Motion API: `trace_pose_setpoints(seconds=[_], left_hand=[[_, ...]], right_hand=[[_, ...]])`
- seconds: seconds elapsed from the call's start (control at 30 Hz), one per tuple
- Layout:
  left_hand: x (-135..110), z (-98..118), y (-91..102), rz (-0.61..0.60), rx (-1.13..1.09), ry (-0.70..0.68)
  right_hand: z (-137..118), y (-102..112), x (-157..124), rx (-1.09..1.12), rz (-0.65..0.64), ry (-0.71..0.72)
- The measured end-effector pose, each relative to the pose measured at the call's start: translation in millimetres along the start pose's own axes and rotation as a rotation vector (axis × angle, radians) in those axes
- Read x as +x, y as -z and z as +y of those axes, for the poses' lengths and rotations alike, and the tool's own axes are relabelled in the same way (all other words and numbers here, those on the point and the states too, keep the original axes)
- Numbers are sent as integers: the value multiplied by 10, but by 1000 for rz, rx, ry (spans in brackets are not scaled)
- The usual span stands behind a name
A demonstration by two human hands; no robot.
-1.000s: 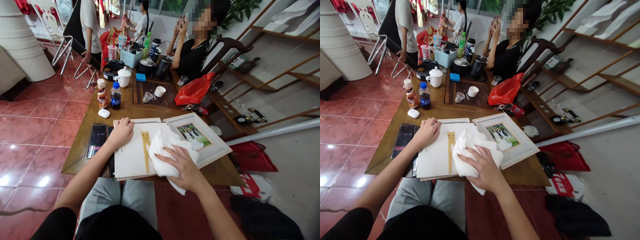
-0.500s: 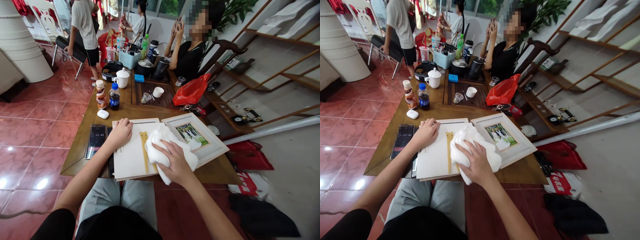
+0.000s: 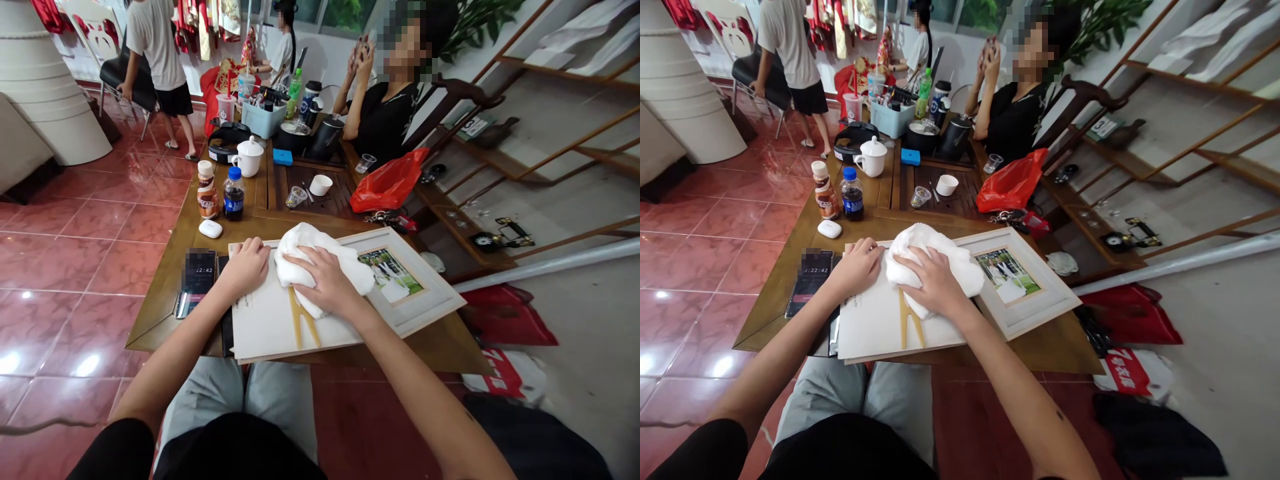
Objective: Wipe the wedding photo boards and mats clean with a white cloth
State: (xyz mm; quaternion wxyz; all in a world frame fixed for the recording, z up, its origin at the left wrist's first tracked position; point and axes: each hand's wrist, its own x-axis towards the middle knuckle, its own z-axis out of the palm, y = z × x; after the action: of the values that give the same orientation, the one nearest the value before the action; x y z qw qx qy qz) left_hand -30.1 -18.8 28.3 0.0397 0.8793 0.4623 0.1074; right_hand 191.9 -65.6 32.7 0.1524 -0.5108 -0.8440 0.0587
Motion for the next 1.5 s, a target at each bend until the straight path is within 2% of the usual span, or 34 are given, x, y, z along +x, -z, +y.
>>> trace_pose_setpoints(seconds=[0.1, 0.27, 0.63, 0.8, 1.03, 1.1, 1.33, 1.5], left_hand=[[1, 7, 9, -3, -8, 9], [-2, -12, -17, 19, -23, 4], [-4, -27, -60, 44, -20, -1], [2, -18, -48, 42, -27, 7], [-3, -18, -34, 27, -23, 4], [-6, -22, -28, 20, -20, 3], [-9, -9, 17, -11, -12, 5], [-7, 0, 19, -25, -28, 19]], right_hand=[[54, 32, -60, 3, -43, 82], [45, 54, -199, -8, -83, 138], [-255, 58, -840, -35, -46, 222], [-345, 51, -963, -55, -47, 284], [-420, 56, -816, -130, -52, 340], [-454, 32, -735, -148, -40, 277], [-522, -36, -304, -158, -8, -114], [-483, -2, 34, -162, -31, -214]])
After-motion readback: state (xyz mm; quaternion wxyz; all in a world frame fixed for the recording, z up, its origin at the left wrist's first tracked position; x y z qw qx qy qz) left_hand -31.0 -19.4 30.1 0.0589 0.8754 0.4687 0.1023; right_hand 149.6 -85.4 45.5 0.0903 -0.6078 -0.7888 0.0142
